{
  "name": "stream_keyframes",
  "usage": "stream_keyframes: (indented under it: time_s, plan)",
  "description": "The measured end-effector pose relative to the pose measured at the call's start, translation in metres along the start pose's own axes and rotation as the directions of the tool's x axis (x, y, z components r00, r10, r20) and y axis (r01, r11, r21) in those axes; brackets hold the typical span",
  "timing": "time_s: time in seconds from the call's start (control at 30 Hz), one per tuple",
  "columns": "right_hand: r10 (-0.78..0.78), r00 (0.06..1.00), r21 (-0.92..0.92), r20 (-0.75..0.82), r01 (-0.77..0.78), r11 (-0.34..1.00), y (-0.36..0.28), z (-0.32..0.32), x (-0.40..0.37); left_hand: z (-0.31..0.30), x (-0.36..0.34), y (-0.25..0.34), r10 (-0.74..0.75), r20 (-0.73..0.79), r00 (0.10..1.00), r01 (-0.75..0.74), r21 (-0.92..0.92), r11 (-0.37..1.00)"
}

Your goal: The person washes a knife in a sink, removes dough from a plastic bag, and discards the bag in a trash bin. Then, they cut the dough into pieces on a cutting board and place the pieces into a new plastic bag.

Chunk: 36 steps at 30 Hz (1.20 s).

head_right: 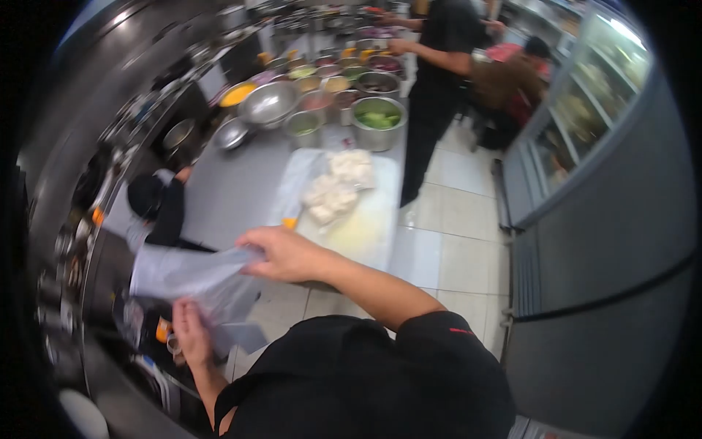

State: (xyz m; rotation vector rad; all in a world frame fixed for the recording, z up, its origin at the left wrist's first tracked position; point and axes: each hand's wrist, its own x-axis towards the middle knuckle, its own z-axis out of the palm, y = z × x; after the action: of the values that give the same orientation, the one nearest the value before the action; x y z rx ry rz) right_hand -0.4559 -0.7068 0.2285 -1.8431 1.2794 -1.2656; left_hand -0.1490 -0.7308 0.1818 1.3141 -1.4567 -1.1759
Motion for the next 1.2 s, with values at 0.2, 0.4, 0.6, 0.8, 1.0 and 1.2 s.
stream_keyframes:
  time_s: [0.2,0.4,0.6,0.8,1.0,1.2]
  plan:
    - [-0.069,0.986,-0.226,-0.155,0.032,0.974,0.015,-0.072,0.022,0.056,0.063,0.019,0.284,0.318,0.905,-0.359,0.21,0.909]
    - [-0.392,0.892,-0.58,-0.225,0.2,0.789,0.017,-0.079,0.046,0.068,0.135,0.067,0.277,0.225,0.934,-0.318,0.172,0.932]
    - [-0.179,0.976,-0.659,-0.125,0.053,0.75,0.018,-0.018,0.089,0.088,0.225,0.056,0.682,0.264,0.682,-0.7,-0.031,0.713]
    - [-0.282,0.828,-0.774,-0.485,-0.257,0.578,0.14,-0.103,0.162,0.111,0.245,0.102,0.587,0.519,0.621,-0.658,-0.061,0.75]
    - [-0.372,0.501,-0.624,-0.781,-0.614,0.483,0.194,-0.219,0.165,0.077,0.26,-0.016,0.229,0.693,0.684,-0.328,0.012,0.945]
    - [0.255,0.671,-0.684,-0.696,-0.728,0.047,0.263,-0.142,0.155,0.033,0.223,-0.084,-0.128,0.614,0.779,-0.119,0.344,0.931]
